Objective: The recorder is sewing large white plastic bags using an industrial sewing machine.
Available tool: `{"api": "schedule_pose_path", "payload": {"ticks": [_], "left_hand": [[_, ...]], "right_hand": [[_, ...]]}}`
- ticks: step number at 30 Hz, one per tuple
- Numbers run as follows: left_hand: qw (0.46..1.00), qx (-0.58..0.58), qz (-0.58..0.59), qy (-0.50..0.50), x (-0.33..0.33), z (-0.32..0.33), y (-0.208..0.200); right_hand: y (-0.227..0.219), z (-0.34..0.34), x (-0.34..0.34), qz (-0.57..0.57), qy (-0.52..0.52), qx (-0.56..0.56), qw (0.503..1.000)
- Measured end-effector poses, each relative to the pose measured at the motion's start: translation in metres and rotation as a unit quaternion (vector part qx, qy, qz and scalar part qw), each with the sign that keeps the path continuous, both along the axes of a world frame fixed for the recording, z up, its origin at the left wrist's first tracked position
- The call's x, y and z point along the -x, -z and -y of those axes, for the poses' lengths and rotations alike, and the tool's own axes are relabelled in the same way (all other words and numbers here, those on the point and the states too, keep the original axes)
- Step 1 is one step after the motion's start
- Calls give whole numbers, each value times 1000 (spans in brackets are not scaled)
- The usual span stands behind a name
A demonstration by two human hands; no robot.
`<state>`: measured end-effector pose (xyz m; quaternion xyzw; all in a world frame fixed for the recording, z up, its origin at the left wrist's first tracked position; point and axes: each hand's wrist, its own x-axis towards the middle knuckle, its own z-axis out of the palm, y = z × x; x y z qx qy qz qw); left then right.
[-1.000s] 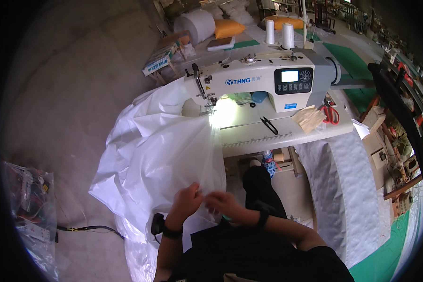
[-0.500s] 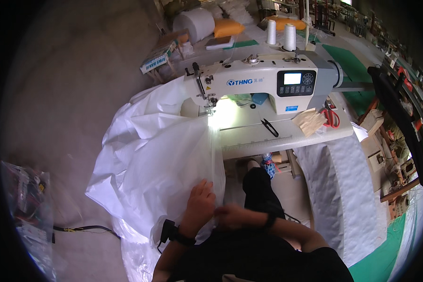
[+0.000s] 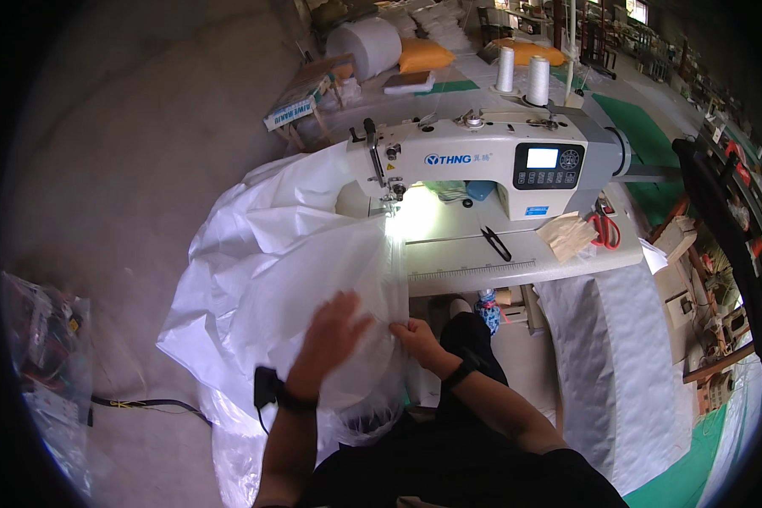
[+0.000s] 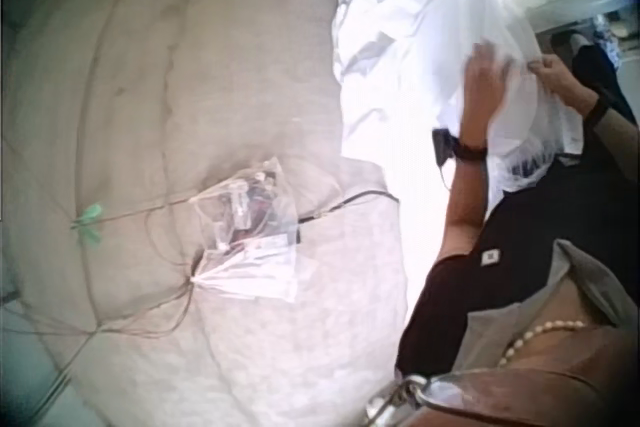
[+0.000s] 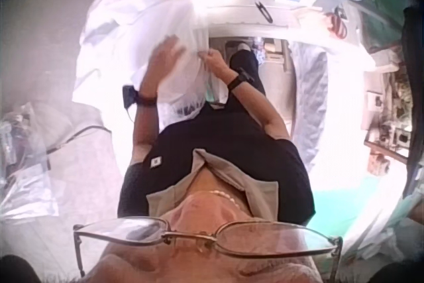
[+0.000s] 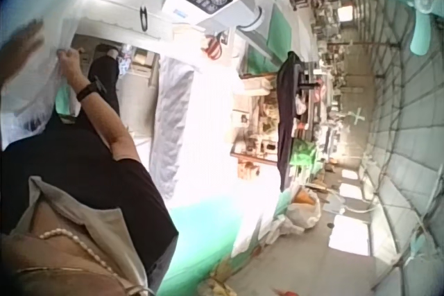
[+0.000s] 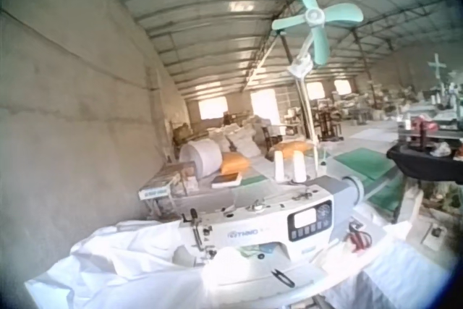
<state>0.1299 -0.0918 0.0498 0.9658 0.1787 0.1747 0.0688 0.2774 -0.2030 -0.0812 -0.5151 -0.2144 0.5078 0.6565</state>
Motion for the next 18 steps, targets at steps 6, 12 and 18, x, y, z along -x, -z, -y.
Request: {"api": "schedule_pose_path", "payload": {"ticks": [6, 12, 18], "left_hand": [[979, -93, -94, -153, -30, -137, 28], [968, -167, -101, -158, -130, -149, 9], [990, 6, 131, -51, -208, -119, 60]], "right_hand": [[-8, -15, 16, -17, 23, 18, 999], [-6, -31, 32, 51, 48, 50, 996], [-42, 0, 2, 168, -9, 85, 982]]}}
